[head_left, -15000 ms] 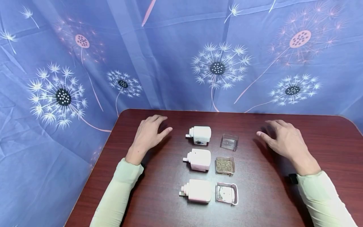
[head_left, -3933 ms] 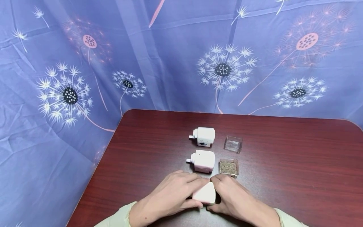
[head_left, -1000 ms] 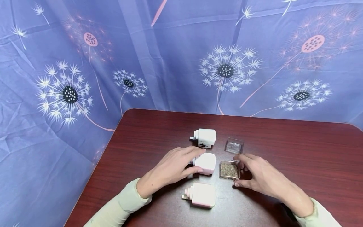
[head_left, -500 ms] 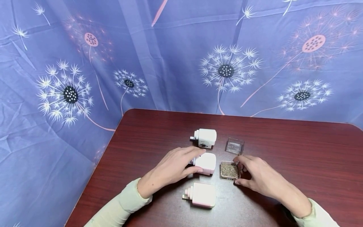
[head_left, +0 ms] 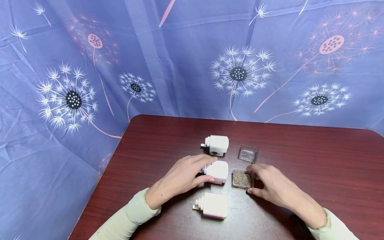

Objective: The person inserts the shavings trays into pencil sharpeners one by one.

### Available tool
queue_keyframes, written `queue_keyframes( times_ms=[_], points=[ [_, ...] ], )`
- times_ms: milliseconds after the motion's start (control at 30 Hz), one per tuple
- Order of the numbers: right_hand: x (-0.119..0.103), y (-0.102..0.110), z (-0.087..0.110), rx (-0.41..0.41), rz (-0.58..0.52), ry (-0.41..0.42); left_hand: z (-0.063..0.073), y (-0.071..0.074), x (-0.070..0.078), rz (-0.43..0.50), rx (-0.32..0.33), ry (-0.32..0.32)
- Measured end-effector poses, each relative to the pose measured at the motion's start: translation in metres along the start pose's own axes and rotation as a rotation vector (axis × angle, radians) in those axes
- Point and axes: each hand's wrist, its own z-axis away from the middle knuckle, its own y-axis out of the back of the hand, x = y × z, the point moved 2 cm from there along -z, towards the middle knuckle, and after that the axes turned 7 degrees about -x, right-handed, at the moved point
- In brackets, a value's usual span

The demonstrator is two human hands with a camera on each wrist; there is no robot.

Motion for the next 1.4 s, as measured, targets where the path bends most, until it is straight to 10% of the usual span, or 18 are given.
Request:
queue_keyframes(
  times_ms=[1400],
  points=[
    [-0.012, -0.006, -0.017, 0.008, -0.025, 0.037, 0.000, 0.000, -0.001, 0.056, 0.002, 0.026]
  ],
)
